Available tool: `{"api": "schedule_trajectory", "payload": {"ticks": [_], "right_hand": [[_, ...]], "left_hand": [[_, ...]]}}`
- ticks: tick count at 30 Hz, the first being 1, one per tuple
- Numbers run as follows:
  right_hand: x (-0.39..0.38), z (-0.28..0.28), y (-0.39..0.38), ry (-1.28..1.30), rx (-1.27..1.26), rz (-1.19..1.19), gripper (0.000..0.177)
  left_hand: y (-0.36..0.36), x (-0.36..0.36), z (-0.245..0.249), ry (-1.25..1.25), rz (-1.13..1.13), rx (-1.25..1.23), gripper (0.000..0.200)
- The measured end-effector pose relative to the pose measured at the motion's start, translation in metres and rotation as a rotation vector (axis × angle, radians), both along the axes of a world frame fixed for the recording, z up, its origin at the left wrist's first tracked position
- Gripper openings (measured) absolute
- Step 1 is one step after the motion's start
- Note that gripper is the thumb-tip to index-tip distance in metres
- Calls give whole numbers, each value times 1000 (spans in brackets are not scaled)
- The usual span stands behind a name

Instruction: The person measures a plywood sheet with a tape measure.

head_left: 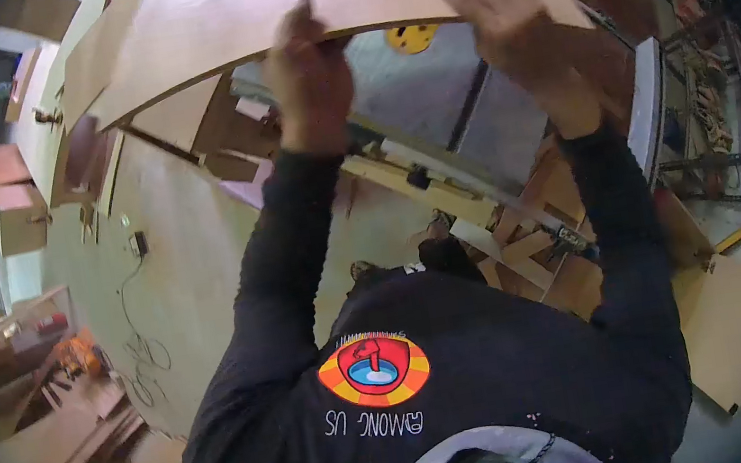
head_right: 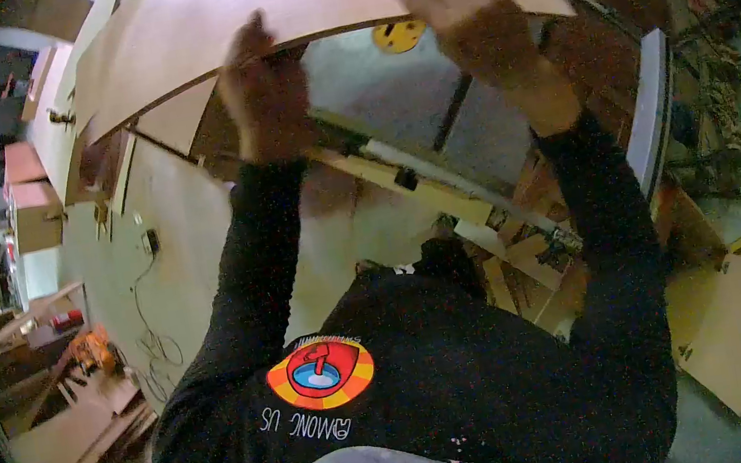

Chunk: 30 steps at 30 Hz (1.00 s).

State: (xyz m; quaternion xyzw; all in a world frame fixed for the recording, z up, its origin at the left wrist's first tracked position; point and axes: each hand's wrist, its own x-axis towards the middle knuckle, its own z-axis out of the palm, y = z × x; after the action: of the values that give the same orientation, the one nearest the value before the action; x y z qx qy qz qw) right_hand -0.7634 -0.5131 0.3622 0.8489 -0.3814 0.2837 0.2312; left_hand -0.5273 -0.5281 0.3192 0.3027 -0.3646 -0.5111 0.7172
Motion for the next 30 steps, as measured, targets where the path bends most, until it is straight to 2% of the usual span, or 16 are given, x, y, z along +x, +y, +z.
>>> {"api": "schedule_trajectory", "payload": {"ticks": [4, 8, 10, 11, 13, 15, 16, 17, 19, 20, 21, 23, 25, 27, 29, 30], "right_hand": [[127, -28, 47, -210, 118, 459, 39], [231, -167, 120, -597, 558, 773, 29], [273, -235, 141, -748, 1415, 414, 29], [291, -270, 141, -912, 1687, 237, 30], [318, -336, 116, -1595, 2058, 36, 32], [337, -390, 81, -1981, 1993, 7, 34], [339, -415, 70, -1520, 1675, 138, 33], [342, -443, 59, -1131, 1265, 90, 33], [337, -445, 18, -780, 1224, -195, 32], [336, -446, 10, -782, 1224, -189, 32], [337, -446, 2, -338, 1102, -286, 30], [344, -433, -16, 91, 940, -369, 28], [345, -408, -26, -602, 1287, -582, 26], [341, -408, -11, -969, 1429, -710, 25], [342, -485, 11, -808, 1023, -364, 26], [339, -557, 12, -1036, 1170, -132, 32]], "left_hand": [[95, 139, 5, 112, 171, 25, 34], [211, 308, -39, -92, 532, -72, 34], [295, 359, -24, -1252, 1030, 87, 49], [325, 383, -17, -1158, 1010, 83, 52], [386, 405, 6, -1208, 1026, 255, 46], [438, 429, 10, -180, 934, 354, 44], [459, 435, 15, 22, 944, 413, 44], [478, 442, 20, 158, 976, 481, 44], [505, 456, 21, 242, 1111, 566, 46], [514, 462, 21, 245, 1207, 598, 48], [523, 468, 25, 279, 1127, 604, 49], [521, 469, 35, 286, 1138, 604, 52], [505, 467, 41, 247, 1219, 605, 54], [493, 474, 44, 287, 1300, 616, 56], [484, 488, 38, 222, 1223, 581, 57], [477, 495, 37, 264, 1200, 561, 57]]}}
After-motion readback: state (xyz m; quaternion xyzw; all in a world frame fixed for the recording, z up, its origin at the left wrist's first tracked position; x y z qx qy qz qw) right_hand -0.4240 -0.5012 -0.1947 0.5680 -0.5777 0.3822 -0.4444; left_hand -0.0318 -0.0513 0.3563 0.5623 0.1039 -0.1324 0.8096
